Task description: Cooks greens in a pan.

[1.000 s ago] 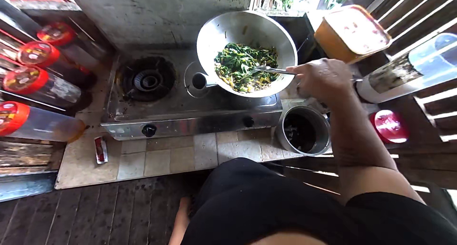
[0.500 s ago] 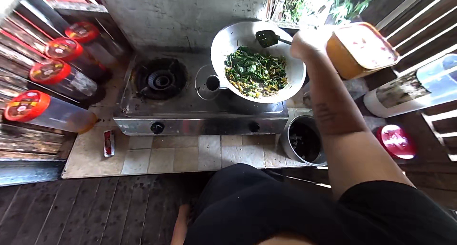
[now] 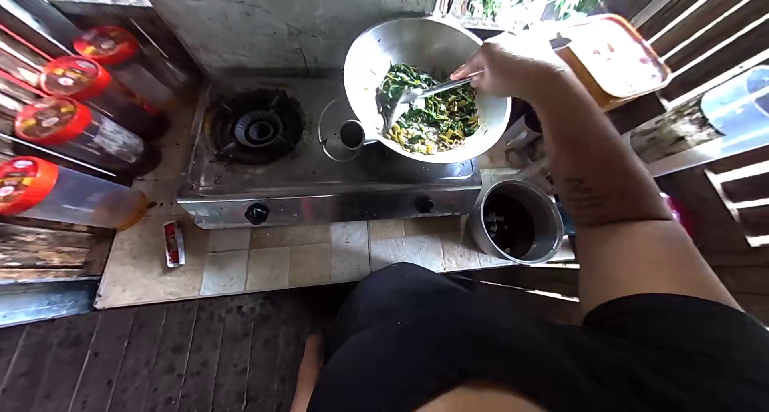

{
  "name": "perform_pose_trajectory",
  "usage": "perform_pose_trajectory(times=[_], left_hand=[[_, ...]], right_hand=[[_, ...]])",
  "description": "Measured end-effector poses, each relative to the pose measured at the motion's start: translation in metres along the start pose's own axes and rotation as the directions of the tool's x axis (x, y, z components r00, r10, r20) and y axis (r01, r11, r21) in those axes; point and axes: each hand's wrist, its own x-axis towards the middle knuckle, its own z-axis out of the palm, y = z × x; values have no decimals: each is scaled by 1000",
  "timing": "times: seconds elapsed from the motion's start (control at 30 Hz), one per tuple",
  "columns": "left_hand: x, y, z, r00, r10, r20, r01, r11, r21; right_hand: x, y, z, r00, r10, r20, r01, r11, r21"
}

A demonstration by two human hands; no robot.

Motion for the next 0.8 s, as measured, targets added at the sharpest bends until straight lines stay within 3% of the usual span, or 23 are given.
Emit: perform_pose_trajectory(times=[0.1, 0.17, 0.27, 0.33, 0.53, 0.67, 0.8], left_hand=[[78, -41, 25, 995, 13, -98, -27, 990, -137], [88, -50, 19, 999, 39, 4, -39, 991, -131], [116, -55, 34, 996, -40, -85, 15, 959, -282], [121, -56, 36, 996, -15, -84, -8, 965, -262], [104, -45, 30, 999, 39, -28, -38, 998, 53], [129, -56, 35, 999, 30, -35, -26, 994, 111], [95, -50, 31, 990, 94, -107, -105, 989, -103]], right_hand=[[-31, 36, -16, 1000, -3, -24, 4, 998, 55], [-66, 45, -33, 996, 77, -54, -78, 997, -16], [-103, 48, -40, 983, 182, 9, -182, 982, -59], [-112, 38, -29, 974, 212, 74, -208, 976, -63], [-67, 2, 13, 976, 209, 57, -204, 976, -76], [-48, 31, -22, 964, 265, -5, -263, 956, -133], [-16, 34, -50, 870, 493, -2, -481, 848, -222]])
